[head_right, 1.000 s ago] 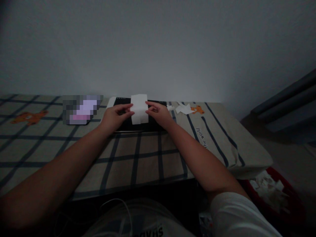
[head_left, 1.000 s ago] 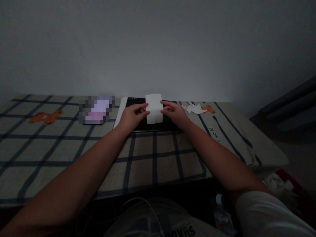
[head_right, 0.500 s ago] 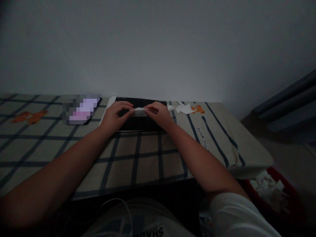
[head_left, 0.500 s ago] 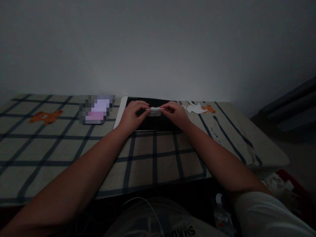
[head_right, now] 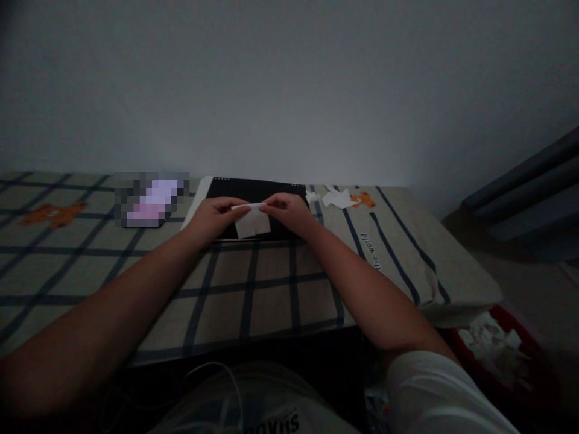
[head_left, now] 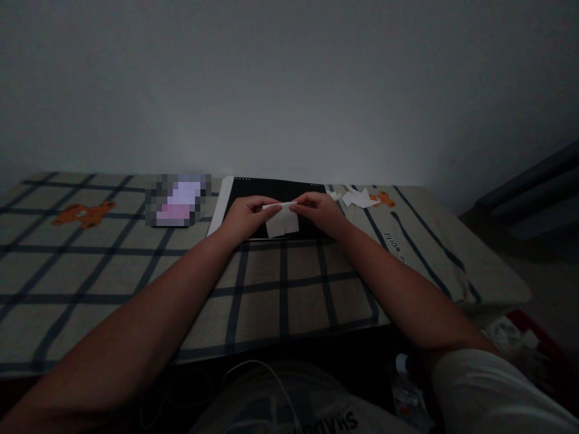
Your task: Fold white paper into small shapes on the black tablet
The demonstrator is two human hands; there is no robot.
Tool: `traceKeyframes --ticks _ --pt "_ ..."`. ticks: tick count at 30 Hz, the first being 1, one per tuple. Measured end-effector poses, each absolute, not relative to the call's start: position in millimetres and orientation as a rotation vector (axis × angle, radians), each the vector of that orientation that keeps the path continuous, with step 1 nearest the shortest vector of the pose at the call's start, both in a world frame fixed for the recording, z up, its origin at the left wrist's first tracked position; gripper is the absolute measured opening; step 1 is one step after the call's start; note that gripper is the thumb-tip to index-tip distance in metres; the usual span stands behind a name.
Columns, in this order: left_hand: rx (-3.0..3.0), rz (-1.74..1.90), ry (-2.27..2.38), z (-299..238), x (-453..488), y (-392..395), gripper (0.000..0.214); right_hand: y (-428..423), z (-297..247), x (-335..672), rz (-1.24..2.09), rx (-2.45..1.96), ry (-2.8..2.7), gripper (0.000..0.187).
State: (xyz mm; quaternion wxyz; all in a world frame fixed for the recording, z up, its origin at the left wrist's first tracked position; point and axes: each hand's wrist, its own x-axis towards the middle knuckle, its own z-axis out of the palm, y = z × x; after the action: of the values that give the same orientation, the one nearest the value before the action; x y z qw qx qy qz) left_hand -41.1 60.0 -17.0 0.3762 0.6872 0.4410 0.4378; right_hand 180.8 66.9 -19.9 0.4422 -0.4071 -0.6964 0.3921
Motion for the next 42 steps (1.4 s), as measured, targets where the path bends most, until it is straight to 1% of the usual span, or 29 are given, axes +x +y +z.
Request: traceKeyframes --ticks 6,11,14,19,22,27,29,33,36,38,42 --pt "1.841 1.103 1.195 -15 -40 58 0.026 64 -17 179 0.930 -1.091 -1.745 0.021" --pt "1.830 1.081 1.168 -19 -41 59 0.030 62 -14 177 0.835 -1.114 -1.817 0.019" --pt "1.804 1.053 1.178 -19 -40 59 0.027 63 -15 178 0.810 -1.110 -1.826 0.018" --pt "1.763 1.113 1.256 -16 -40 60 0.018 69 -23 179 0.966 -1.074 -1.792 0.021" --pt "1.688 1.196 1.304 -16 -40 61 0.021 70 -25 180 0.993 -1.118 -1.845 0.023" --pt "1.466 1.206 1.206 -19 -40 62 0.038 71 -22 181 0.862 -1.203 -1.813 0.020" --pt "1.409 1.196 1.179 -21 -39 64 0.040 71 -22 182 0.831 -1.229 -1.752 0.019" --pt "1.362 1.156 1.203 -22 -40 68 0.032 73 -24 183 0.920 -1.248 -1.631 0.018" --pt "1.391 1.176 1.268 -21 -41 68 0.026 73 -26 183 0.984 -1.219 -1.628 0.022" --pt "1.438 1.192 1.315 -20 -43 68 0.022 73 -27 183 0.970 -1.194 -1.658 0.022" --pt "1.486 1.154 1.302 -21 -43 68 0.020 75 -26 185 0.876 -1.219 -1.717 0.016"
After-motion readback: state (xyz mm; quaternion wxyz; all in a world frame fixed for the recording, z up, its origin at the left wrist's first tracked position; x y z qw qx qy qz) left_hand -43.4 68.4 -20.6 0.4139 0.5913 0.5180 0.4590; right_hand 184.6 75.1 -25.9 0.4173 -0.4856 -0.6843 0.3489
